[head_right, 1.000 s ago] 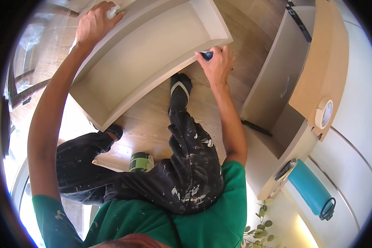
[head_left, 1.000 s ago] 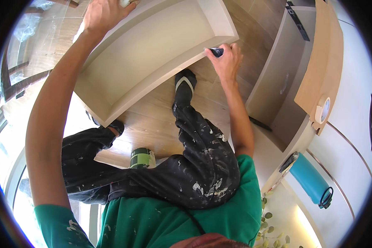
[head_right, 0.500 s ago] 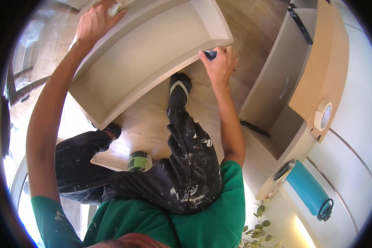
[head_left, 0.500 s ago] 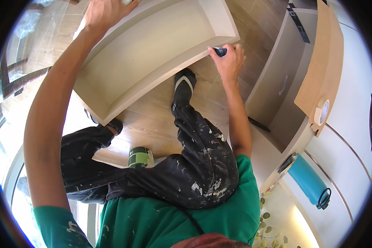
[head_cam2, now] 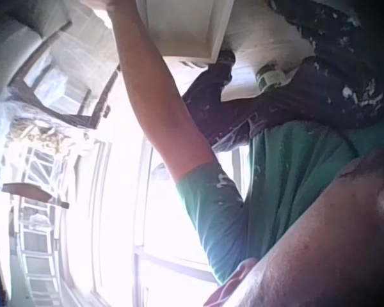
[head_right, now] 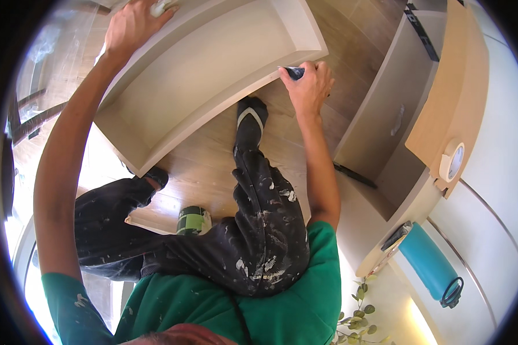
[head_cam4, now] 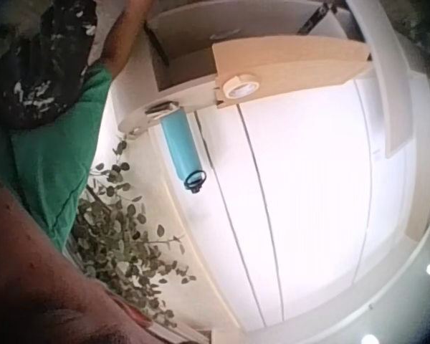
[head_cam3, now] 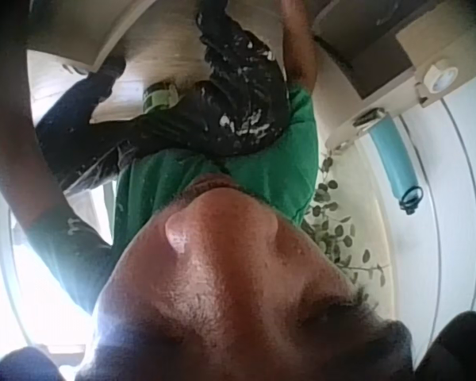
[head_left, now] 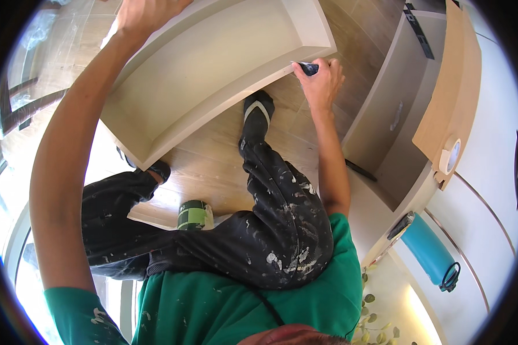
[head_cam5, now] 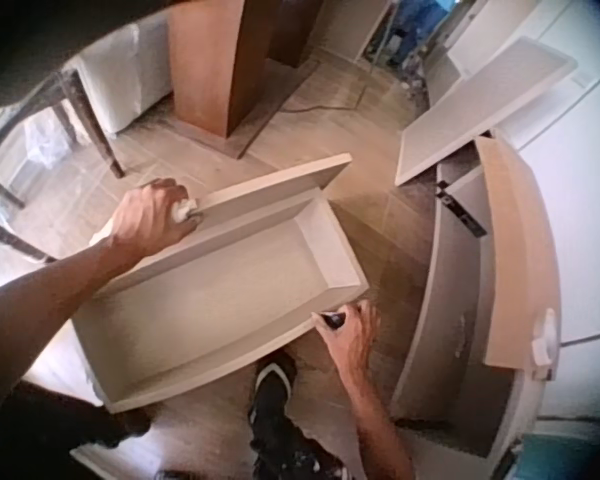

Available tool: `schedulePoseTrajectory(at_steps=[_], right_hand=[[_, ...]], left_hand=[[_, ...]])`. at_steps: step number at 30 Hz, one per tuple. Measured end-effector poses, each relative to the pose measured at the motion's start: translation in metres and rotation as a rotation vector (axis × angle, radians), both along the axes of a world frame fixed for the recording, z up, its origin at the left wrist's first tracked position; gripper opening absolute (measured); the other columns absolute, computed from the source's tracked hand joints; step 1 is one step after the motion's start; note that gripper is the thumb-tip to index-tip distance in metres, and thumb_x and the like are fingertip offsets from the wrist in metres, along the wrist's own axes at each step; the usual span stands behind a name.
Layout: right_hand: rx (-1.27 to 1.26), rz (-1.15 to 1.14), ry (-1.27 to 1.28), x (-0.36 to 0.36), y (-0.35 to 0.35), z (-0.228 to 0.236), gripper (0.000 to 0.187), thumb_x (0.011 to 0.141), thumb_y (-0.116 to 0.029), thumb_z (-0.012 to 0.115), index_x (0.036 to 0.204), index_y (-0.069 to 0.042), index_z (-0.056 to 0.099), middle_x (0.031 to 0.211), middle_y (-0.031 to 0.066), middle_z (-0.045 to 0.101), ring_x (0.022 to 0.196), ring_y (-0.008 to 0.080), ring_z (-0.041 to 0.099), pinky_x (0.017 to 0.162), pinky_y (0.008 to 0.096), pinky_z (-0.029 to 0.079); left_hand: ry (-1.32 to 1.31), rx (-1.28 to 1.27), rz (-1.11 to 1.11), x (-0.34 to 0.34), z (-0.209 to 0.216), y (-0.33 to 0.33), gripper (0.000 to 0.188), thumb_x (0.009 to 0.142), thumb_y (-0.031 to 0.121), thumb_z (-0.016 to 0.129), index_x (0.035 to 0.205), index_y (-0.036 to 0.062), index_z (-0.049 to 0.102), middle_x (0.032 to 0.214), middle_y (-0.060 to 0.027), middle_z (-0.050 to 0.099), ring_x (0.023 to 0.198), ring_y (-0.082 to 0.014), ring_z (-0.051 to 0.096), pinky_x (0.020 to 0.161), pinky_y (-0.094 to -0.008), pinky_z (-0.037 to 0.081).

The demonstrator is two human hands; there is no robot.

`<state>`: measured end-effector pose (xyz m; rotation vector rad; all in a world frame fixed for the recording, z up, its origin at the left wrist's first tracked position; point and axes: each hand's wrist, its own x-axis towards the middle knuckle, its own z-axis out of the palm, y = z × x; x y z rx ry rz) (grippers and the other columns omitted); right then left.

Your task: The person wipes down the interior and exterior edges of a wooden drawer using a cloth while holding a sanding block in their other hand, repeatedly cleaning the corners and surfaces.

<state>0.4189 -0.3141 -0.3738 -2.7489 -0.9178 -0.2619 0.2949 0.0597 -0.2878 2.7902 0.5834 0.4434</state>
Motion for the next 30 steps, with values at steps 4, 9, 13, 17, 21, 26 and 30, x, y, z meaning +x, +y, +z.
schedulePoseTrajectory(at_steps=[4,9,13,17,21,26,30], right_hand=[[-0.003,0.015,0.016,-0.006,-0.001,-0.002,0.045,0.07,-0.046,0.09,0.086,-0.008,0.071,0.095,0.0109,0.058,0.097,0.0337,0.056,0.081,0.0503,0.043],[-0.045,-0.032,0.022,-0.005,-0.001,-0.001,0.045,0.07,-0.046,0.09,0.087,-0.009,0.071,0.096,0.0111,0.058,0.097,0.0343,0.056,0.082,0.0513,0.043],[-0.009,-0.026,-0.011,-0.001,-0.003,-0.003,0.045,0.07,-0.046,0.09,0.085,-0.009,0.07,0.096,0.011,0.057,0.097,0.0342,0.056,0.083,0.0506,0.043],[0.01,0.002,-0.004,-0.005,-0.003,-0.003,0.044,0.069,-0.044,0.091,0.084,-0.008,0.07,0.095,0.0099,0.057,0.096,0.0336,0.056,0.082,0.0499,0.043],[0.037,-0.019,0.015,-0.003,-0.004,-0.005,0.044,0.068,-0.044,0.092,0.084,-0.009,0.07,0.093,0.0092,0.057,0.095,0.033,0.056,0.081,0.0495,0.043],[0.033,0.055,0.037,-0.025,0.002,-0.006,0.045,0.067,-0.042,0.092,0.084,-0.008,0.068,0.093,0.009,0.057,0.094,0.0323,0.056,0.079,0.0493,0.042],[0.021,-0.025,0.0,-0.01,0.002,0.001,0.044,0.068,-0.042,0.092,0.083,-0.008,0.068,0.092,0.0097,0.056,0.094,0.0325,0.055,0.079,0.049,0.042]], left_hand=[[-0.01,0.008,-0.014,0.001,0.004,-0.003,0.033,0.08,0.033,0.078,0.094,0.0034,0.074,0.099,-0.0169,0.072,0.094,-0.0366,0.07,0.082,-0.0453,0.057],[-0.009,0.022,-0.014,0.001,0.001,-0.001,0.033,0.08,0.032,0.078,0.094,0.0033,0.075,0.098,-0.017,0.072,0.094,-0.0365,0.07,0.082,-0.0451,0.057],[-0.012,0.025,-0.026,0.002,0.001,0.0,0.033,0.08,0.032,0.078,0.094,0.0028,0.074,0.098,-0.0175,0.072,0.094,-0.0371,0.07,0.083,-0.0454,0.057],[0.005,-0.013,-0.007,0.002,0.003,-0.002,0.033,0.079,0.031,0.078,0.094,0.002,0.074,0.099,-0.0181,0.073,0.095,-0.0374,0.07,0.083,-0.0454,0.057],[-0.003,0.016,-0.021,0.001,0.002,0.0,0.032,0.079,0.031,0.077,0.094,0.0027,0.074,0.098,-0.0181,0.072,0.095,-0.0373,0.07,0.083,-0.0454,0.057],[-0.017,0.008,-0.037,0.0,0.001,0.0,0.032,0.079,0.032,0.077,0.093,0.0035,0.075,0.099,-0.0175,0.073,0.095,-0.037,0.07,0.082,-0.0457,0.057],[0.017,-0.006,0.013,-0.002,0.003,-0.002,0.032,0.079,0.033,0.077,0.093,0.0042,0.075,0.098,-0.0175,0.073,0.095,-0.0371,0.07,0.082,-0.0462,0.057]])
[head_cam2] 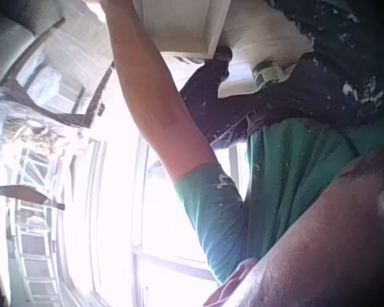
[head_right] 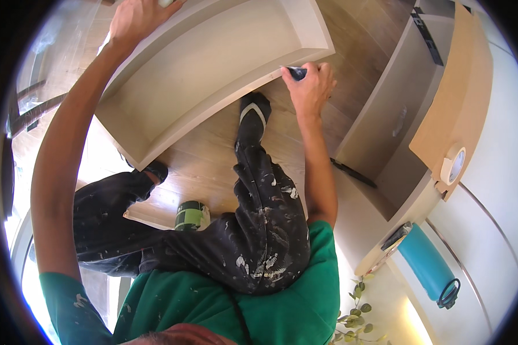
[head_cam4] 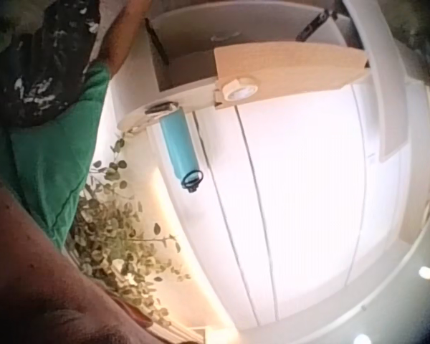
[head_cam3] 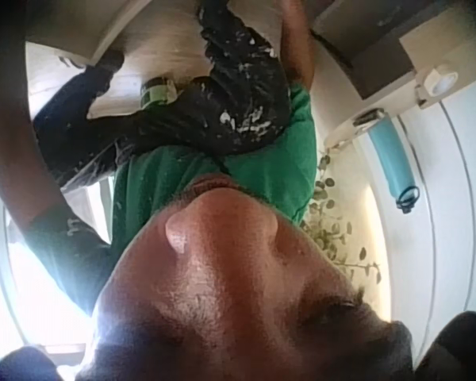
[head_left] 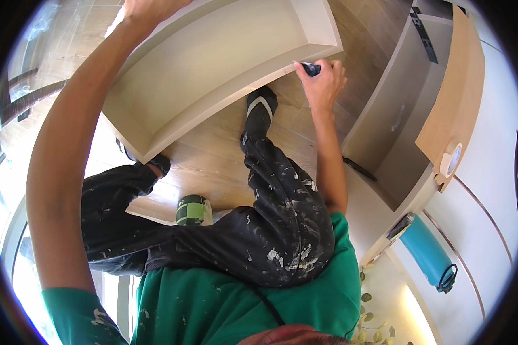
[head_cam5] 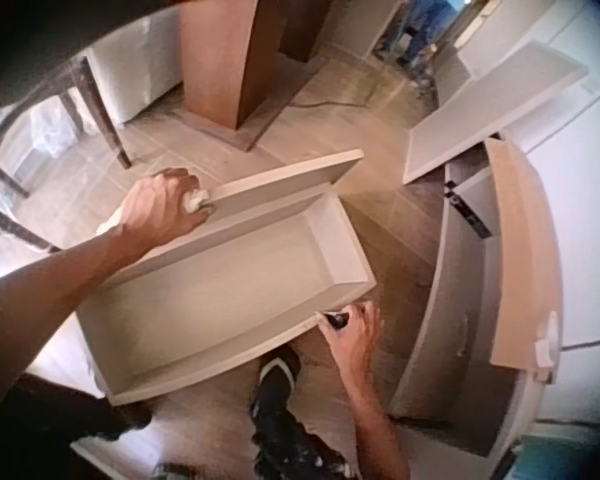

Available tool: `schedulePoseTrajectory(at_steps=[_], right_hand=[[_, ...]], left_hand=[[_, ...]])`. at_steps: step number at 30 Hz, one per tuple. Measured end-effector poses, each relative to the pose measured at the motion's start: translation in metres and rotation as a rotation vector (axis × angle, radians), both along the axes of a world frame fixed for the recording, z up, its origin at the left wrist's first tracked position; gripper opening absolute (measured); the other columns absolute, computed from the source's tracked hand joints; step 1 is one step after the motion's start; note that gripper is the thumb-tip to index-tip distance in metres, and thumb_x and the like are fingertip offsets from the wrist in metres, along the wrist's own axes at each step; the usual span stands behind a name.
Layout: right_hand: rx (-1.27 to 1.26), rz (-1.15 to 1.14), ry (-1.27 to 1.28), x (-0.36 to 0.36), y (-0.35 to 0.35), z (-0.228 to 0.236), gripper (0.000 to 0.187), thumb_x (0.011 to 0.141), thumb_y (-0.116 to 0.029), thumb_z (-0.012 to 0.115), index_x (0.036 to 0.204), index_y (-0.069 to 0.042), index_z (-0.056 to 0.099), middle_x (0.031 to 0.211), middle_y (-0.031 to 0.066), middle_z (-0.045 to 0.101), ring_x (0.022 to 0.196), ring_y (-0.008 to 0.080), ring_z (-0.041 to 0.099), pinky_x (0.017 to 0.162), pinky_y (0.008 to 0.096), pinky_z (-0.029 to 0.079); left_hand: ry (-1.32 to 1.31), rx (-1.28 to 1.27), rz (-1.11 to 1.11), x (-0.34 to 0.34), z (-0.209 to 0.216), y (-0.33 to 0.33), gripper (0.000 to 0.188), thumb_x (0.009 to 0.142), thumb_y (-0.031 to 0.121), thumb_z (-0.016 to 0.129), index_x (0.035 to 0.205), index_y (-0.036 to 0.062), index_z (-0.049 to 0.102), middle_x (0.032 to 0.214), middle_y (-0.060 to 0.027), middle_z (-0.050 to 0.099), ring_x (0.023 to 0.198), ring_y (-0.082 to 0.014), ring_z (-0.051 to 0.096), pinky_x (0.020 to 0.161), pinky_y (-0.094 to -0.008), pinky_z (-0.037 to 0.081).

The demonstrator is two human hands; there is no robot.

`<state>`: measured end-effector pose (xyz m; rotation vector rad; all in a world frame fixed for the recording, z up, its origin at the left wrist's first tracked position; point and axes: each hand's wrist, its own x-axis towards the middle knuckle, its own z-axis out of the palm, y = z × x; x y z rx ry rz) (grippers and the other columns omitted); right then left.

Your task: The person wipes down the interior and exterior edges of a wooden drawer using a cloth while holding a sanding block in their other hand, repeatedly cleaning the corners and surfaces.

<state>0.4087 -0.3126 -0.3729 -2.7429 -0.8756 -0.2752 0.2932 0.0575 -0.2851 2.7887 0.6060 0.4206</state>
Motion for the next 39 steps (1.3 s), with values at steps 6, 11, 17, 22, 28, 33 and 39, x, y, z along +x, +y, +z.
schedulePoseTrajectory(at_steps=[6,11,17,22,28,33,39], right_hand=[[-0.022,0.022,0.048,-0.009,0.003,0.002,0.044,0.07,-0.043,0.091,0.083,-0.008,0.069,0.093,0.0101,0.057,0.096,0.0331,0.055,0.081,0.0488,0.042],[-0.041,0.052,0.063,-0.012,0.003,-0.001,0.046,0.071,-0.047,0.089,0.086,-0.007,0.07,0.096,0.0107,0.058,0.097,0.0339,0.056,0.083,0.0496,0.043],[-0.058,-0.034,0.061,0.001,0.001,0.002,0.047,0.071,-0.048,0.089,0.086,-0.008,0.07,0.095,0.0117,0.057,0.098,0.0345,0.056,0.083,0.0499,0.043],[0.014,0.083,0.017,-0.004,0.003,-0.002,0.045,0.07,-0.045,0.09,0.085,-0.008,0.069,0.094,0.0121,0.056,0.093,0.0347,0.056,0.083,0.0502,0.043],[0.022,0.11,0.034,-0.025,0.008,-0.003,0.046,0.068,-0.045,0.091,0.085,-0.008,0.069,0.093,0.0121,0.056,0.093,0.0343,0.056,0.082,0.0501,0.043],[-0.015,0.063,0.026,-0.02,0.006,-0.003,0.045,0.069,-0.044,0.09,0.085,-0.008,0.068,0.095,0.012,0.056,0.095,0.0341,0.055,0.082,0.0509,0.042],[0.03,0.11,0.014,-0.023,0.011,-0.001,0.042,0.07,-0.042,0.09,0.085,-0.009,0.069,0.094,0.0118,0.057,0.096,0.0347,0.056,0.083,0.051,0.042]], left_hand=[[-0.018,0.017,-0.039,0.003,0.0,0.002,0.032,0.08,0.034,0.077,0.092,0.0045,0.074,0.097,-0.0177,0.073,0.093,-0.0376,0.071,0.081,-0.0466,0.057],[-0.006,0.011,-0.018,0.003,-0.002,0.001,0.032,0.079,0.033,0.078,0.092,0.0043,0.074,0.098,-0.0177,0.073,0.093,-0.0377,0.07,0.081,-0.0469,0.057],[-0.045,0.028,-0.038,0.003,-0.004,0.002,0.031,0.079,0.033,0.078,0.092,0.0045,0.074,0.098,-0.0178,0.073,0.093,-0.038,0.07,0.081,-0.047,0.057],[-0.029,0.007,-0.034,0.003,-0.002,0.001,0.031,0.08,0.033,0.078,0.093,0.005,0.075,0.097,-0.0176,0.073,0.094,-0.0379,0.07,0.081,-0.047,0.057],[-0.019,0.009,-0.034,0.003,-0.004,0.003,0.031,0.08,0.033,0.078,0.094,0.0058,0.075,0.098,-0.0173,0.073,0.095,-0.0375,0.07,0.082,-0.0468,0.057],[-0.045,0.029,-0.02,0.003,-0.006,0.0,0.031,0.079,0.033,0.077,0.094,0.0062,0.075,0.098,-0.0163,0.073,0.095,-0.037,0.07,0.083,-0.0466,0.057],[-0.026,0.008,-0.022,0.002,0.0,-0.002,0.032,0.079,0.034,0.077,0.095,0.0066,0.076,0.098,-0.0162,0.073,0.096,-0.0364,0.07,0.084,-0.0464,0.057]])
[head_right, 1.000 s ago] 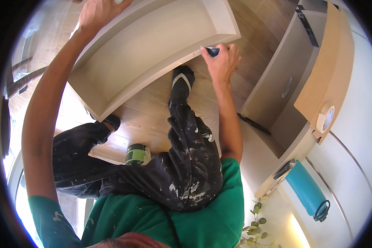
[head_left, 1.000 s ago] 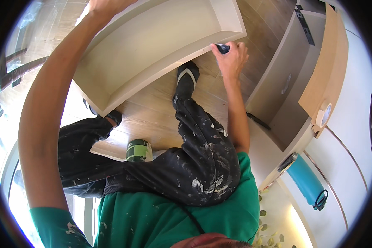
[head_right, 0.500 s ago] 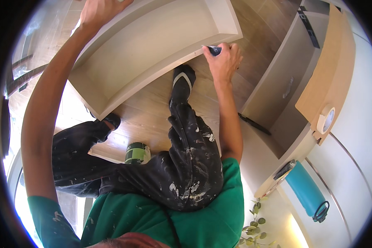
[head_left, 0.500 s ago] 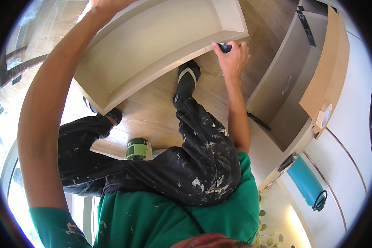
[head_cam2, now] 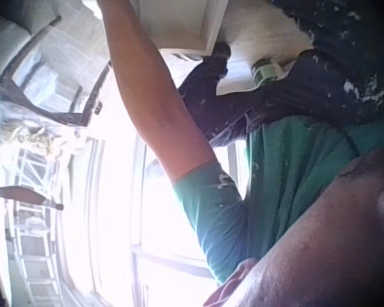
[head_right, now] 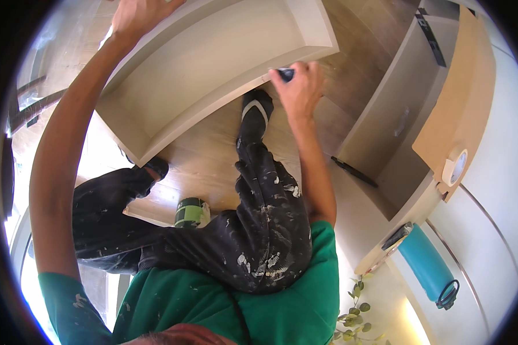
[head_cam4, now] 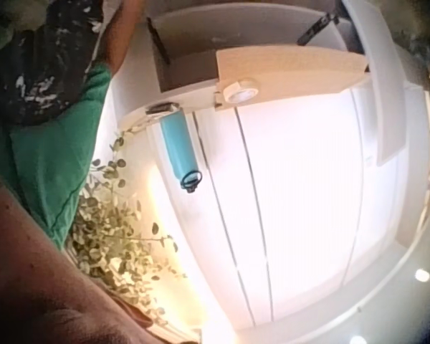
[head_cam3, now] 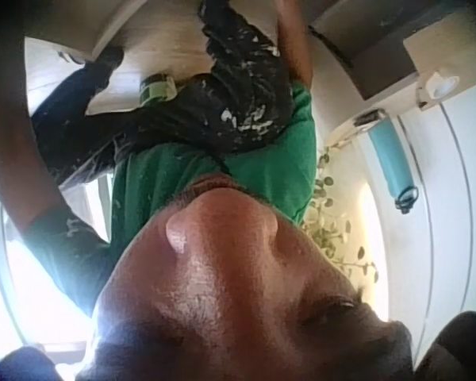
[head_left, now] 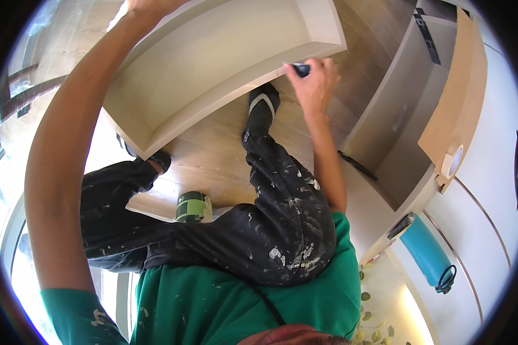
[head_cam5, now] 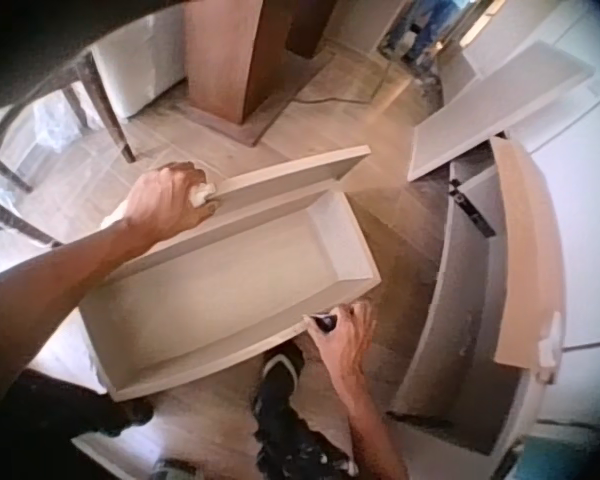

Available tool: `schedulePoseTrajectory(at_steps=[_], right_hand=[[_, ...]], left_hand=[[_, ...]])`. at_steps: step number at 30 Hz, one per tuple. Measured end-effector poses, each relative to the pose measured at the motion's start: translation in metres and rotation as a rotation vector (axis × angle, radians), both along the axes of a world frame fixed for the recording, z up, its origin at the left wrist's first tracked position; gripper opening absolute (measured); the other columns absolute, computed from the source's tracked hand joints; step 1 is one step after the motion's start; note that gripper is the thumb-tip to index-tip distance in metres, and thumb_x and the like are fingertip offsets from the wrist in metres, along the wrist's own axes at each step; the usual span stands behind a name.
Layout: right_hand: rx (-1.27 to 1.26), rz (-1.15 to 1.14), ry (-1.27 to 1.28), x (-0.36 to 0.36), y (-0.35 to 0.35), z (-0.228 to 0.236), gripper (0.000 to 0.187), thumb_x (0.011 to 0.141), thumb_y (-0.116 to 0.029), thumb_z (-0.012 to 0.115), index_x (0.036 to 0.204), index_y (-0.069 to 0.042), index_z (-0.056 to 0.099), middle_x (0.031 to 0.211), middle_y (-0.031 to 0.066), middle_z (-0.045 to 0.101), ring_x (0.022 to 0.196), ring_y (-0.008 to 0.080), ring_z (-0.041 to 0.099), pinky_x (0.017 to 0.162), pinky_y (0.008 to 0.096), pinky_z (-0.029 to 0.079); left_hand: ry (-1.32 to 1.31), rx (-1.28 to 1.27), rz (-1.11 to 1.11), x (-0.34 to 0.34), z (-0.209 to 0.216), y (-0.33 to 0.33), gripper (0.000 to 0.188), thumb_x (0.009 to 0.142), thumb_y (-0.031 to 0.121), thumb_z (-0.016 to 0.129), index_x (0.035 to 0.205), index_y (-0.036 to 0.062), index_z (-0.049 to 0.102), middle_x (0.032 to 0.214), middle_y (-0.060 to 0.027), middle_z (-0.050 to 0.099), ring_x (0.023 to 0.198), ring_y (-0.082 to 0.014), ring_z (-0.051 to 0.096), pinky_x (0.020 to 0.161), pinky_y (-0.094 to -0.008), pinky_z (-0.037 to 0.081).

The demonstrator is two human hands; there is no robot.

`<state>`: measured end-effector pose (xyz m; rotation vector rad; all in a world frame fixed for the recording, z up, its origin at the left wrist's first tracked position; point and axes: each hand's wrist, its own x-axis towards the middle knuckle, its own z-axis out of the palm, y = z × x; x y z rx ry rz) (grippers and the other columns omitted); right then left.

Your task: The person wipes down the interior and exterior edges of a wooden drawer using a cloth while holding a sanding block in their other hand, repeatedly cleaning the corners and surfaces.

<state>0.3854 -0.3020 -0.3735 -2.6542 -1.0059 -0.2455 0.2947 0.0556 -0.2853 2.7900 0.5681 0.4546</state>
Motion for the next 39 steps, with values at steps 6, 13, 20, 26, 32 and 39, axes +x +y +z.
schedulePoseTrajectory(at_steps=[6,13,20,26,32,39], right_hand=[[0.004,0.018,0.03,-0.009,0.001,0.002,0.043,0.07,-0.042,0.09,0.084,-0.008,0.069,0.094,0.0108,0.057,0.096,0.034,0.056,0.083,0.0504,0.042],[-0.042,0.029,0.081,-0.027,0.007,0.0,0.044,0.07,-0.043,0.09,0.086,-0.007,0.069,0.098,0.01,0.057,0.099,0.0331,0.056,0.084,0.0502,0.043],[-0.087,-0.053,0.038,-0.017,0.008,0.008,0.044,0.072,-0.045,0.09,0.088,-0.009,0.069,0.095,0.0081,0.056,0.097,0.0314,0.056,0.081,0.0476,0.043],[-0.044,-0.027,0.074,-0.024,0.011,0.004,0.042,0.072,-0.042,0.09,0.086,-0.009,0.069,0.095,0.0096,0.056,0.096,0.0323,0.056,0.082,0.0482,0.043],[-0.059,0.083,0.129,-0.052,0.015,0.002,0.04,0.073,-0.04,0.089,0.086,-0.008,0.068,0.094,0.0096,0.056,0.095,0.0317,0.056,0.082,0.048,0.043],[-0.038,0.064,0.119,-0.052,0.016,0.002,0.044,0.072,-0.043,0.089,0.087,-0.008,0.068,0.094,0.009,0.056,0.095,0.0313,0.056,0.082,0.048,0.042]], left_hand=[[-0.021,0.007,-0.002,0.003,-0.006,0.005,0.031,0.079,0.034,0.077,0.093,0.0063,0.076,0.098,-0.0165,0.073,0.095,-0.0367,0.071,0.084,-0.0464,0.057],[0.038,-0.003,0.013,0.002,-0.004,0.004,0.033,0.079,0.035,0.077,0.094,0.0052,0.075,0.1,-0.0172,0.073,0.096,-0.0372,0.071,0.084,-0.0465,0.057],[0.0,0.013,0.004,0.002,-0.006,0.004,0.035,0.079,0.035,0.078,0.095,0.0049,0.075,0.1,-0.0179,0.073,0.096,-0.0377,0.07,0.085,-0.0469,0.057],[-0.003,0.033,-0.009,0.003,-0.005,0.005,0.036,0.079,0.035,0.077,0.097,0.0044,0.075,0.102,-0.0179,0.073,0.098,-0.0382,0.07,0.087,-0.0466,0.056],[0.004,0.002,-0.005,0.001,-0.009,0.003,0.036,0.08,0.034,0.076,0.098,0.004,0.075,0.103,-0.0183,0.073,0.098,-0.0382,0.07,0.087,-0.0467,0.057],[0.016,0.03,0.004,0.001,0.001,0.0,0.035,0.081,0.035,0.076,0.097,0.0044,0.075,0.103,-0.0179,0.073,0.1,-0.0377,0.07,0.086,-0.0472,0.057]])
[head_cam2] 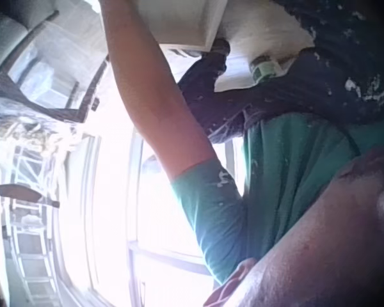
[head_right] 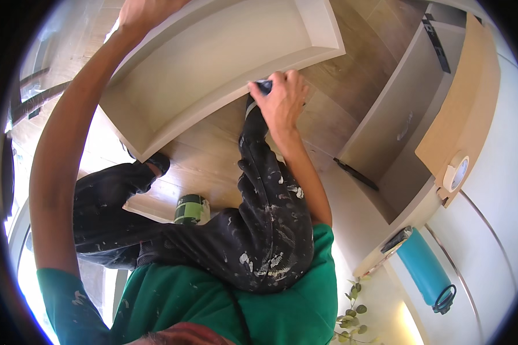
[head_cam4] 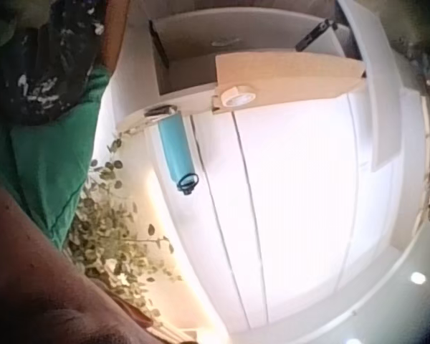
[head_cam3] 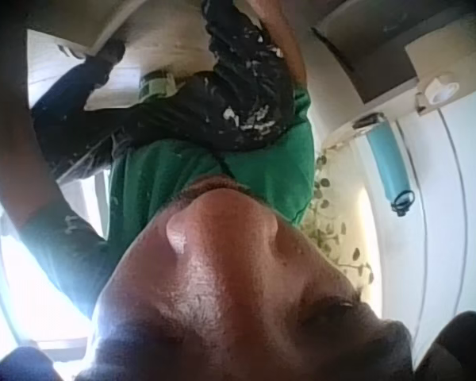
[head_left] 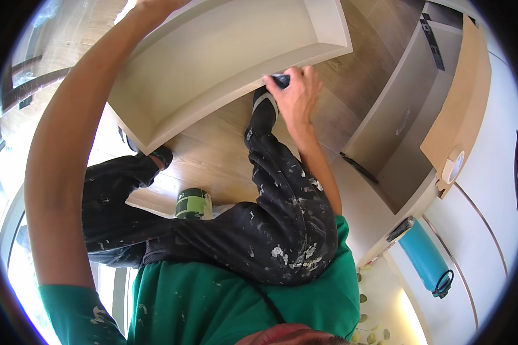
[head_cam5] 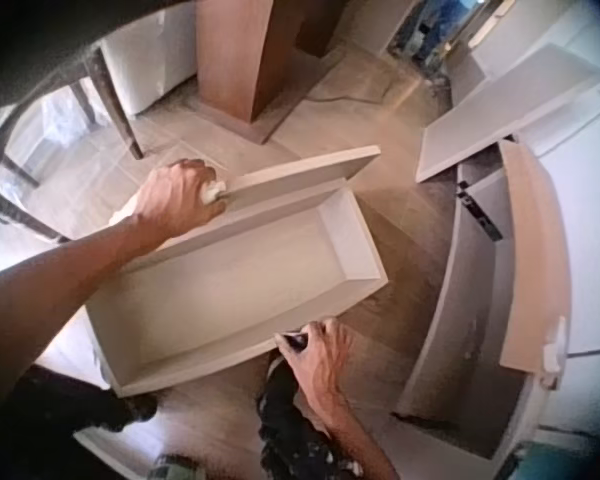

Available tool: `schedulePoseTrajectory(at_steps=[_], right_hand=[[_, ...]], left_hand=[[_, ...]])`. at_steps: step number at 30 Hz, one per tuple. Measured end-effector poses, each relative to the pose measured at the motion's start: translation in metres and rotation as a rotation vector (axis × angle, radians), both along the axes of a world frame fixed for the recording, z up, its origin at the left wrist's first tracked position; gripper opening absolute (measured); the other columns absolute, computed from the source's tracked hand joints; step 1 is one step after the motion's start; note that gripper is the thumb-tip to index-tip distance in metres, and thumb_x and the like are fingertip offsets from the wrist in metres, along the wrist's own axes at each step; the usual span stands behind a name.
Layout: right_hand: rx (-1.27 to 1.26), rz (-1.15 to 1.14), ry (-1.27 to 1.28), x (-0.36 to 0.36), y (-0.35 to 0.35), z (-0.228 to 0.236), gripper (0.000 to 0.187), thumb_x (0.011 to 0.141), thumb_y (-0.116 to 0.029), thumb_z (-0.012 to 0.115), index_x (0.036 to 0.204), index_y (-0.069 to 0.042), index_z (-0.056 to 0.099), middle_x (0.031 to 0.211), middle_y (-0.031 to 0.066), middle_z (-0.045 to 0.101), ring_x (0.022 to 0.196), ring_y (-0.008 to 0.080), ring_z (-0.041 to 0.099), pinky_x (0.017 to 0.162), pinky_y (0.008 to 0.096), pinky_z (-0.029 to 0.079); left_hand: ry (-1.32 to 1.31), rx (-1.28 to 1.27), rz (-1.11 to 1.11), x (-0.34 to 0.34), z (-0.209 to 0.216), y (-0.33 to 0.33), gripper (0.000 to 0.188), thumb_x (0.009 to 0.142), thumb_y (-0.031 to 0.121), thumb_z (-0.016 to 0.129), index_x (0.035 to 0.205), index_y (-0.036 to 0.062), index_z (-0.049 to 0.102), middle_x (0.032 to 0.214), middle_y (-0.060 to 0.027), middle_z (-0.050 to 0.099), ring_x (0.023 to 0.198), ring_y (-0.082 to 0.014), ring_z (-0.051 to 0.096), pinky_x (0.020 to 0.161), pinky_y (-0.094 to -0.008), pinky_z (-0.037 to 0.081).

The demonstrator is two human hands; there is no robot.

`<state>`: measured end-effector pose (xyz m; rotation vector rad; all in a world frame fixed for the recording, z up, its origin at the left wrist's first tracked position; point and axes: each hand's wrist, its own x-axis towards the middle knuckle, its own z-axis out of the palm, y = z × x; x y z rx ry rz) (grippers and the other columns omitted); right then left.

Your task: The person wipes down the interior and exterior edges of a wooden drawer using a cloth while holding a sanding block in their other hand, repeatedly cleaning the corners and surfaces.

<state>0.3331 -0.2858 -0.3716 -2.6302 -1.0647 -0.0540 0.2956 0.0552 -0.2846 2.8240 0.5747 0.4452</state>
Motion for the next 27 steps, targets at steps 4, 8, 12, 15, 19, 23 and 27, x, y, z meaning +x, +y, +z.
schedulePoseTrajectory(at_steps=[4,8,12,15,19,23,27], right_hand=[[-0.026,-0.128,-0.053,0.024,-0.002,0.007,0.043,0.072,-0.043,0.089,0.086,-0.008,0.069,0.095,0.0104,0.056,0.097,0.0332,0.055,0.083,0.0494,0.043],[0.025,-0.086,-0.064,0.027,-0.013,-0.002,0.042,0.073,-0.042,0.089,0.085,-0.007,0.068,0.095,0.0116,0.056,0.095,0.0343,0.055,0.082,0.0511,0.043],[0.098,-0.081,0.031,0.033,-0.008,-0.009,0.046,0.071,-0.045,0.09,0.082,-0.007,0.069,0.092,0.0119,0.058,0.095,0.0345,0.057,0.084,0.0504,0.044],[-0.005,-0.212,-0.084,0.067,-0.021,-0.008,0.048,0.073,-0.049,0.089,0.088,-0.007,0.073,0.093,0.0114,0.06,0.095,0.0343,0.059,0.085,0.0494,0.044],[-0.035,-0.284,-0.059,0.081,-0.026,-0.006,0.052,0.073,-0.053,0.088,0.092,-0.007,0.075,0.095,0.0114,0.061,0.096,0.0336,0.06,0.085,0.0489,0.045],[-0.03,-0.25,-0.052,0.072,-0.021,-0.001,0.047,0.072,-0.048,0.089,0.086,-0.006,0.071,0.093,0.012,0.059,0.097,0.0337,0.057,0.085,0.0501,0.044],[-0.013,-0.142,-0.021,0.046,-0.017,-0.006,0.045,0.072,-0.045,0.089,0.086,-0.006,0.071,0.093,0.0122,0.059,0.097,0.0334,0.056,0.084,0.0495,0.043]], left_hand=[[-0.037,0.046,-0.007,-0.001,-0.006,0.006,0.034,0.08,0.035,0.076,0.096,0.0043,0.074,0.102,-0.0178,0.073,0.1,-0.0375,0.07,0.086,-0.047,0.057],[0.057,-0.017,0.014,0.002,0.003,-0.003,0.035,0.08,0.035,0.077,0.097,0.0046,0.075,0.102,-0.0175,0.073,0.1,-0.0373,0.07,0.086,-0.0465,0.057],[-0.03,0.013,-0.015,-0.004,-0.008,0.007,0.035,0.081,0.036,0.077,0.098,0.0054,0.075,0.102,-0.0174,0.073,0.1,-0.0372,0.07,0.086,-0.0468,0.057],[-0.014,-0.007,-0.008,0.0,-0.009,0.003,0.035,0.081,0.036,0.076,0.098,0.0057,0.075,0.102,-0.0176,0.073,0.099,-0.0375,0.07,0.085,-0.047,0.057],[0.023,-0.019,0.026,0.001,0.003,-0.002,0.036,0.081,0.036,0.076,0.1,0.0053,0.075,0.104,-0.0179,0.073,0.099,-0.0375,0.07,0.086,-0.0468,0.057],[0.059,-0.03,0.052,0.003,-0.005,0.004,0.038,0.081,0.035,0.076,0.102,0.004,0.075,0.105,-0.0181,0.073,0.099,-0.0373,0.07,0.086,-0.0461,0.057],[0.024,-0.005,0.022,0.001,-0.003,-0.001,0.038,0.08,0.034,0.077,0.101,0.0033,0.075,0.105,-0.0176,0.073,0.099,-0.037,0.07,0.086,-0.0454,0.057]])
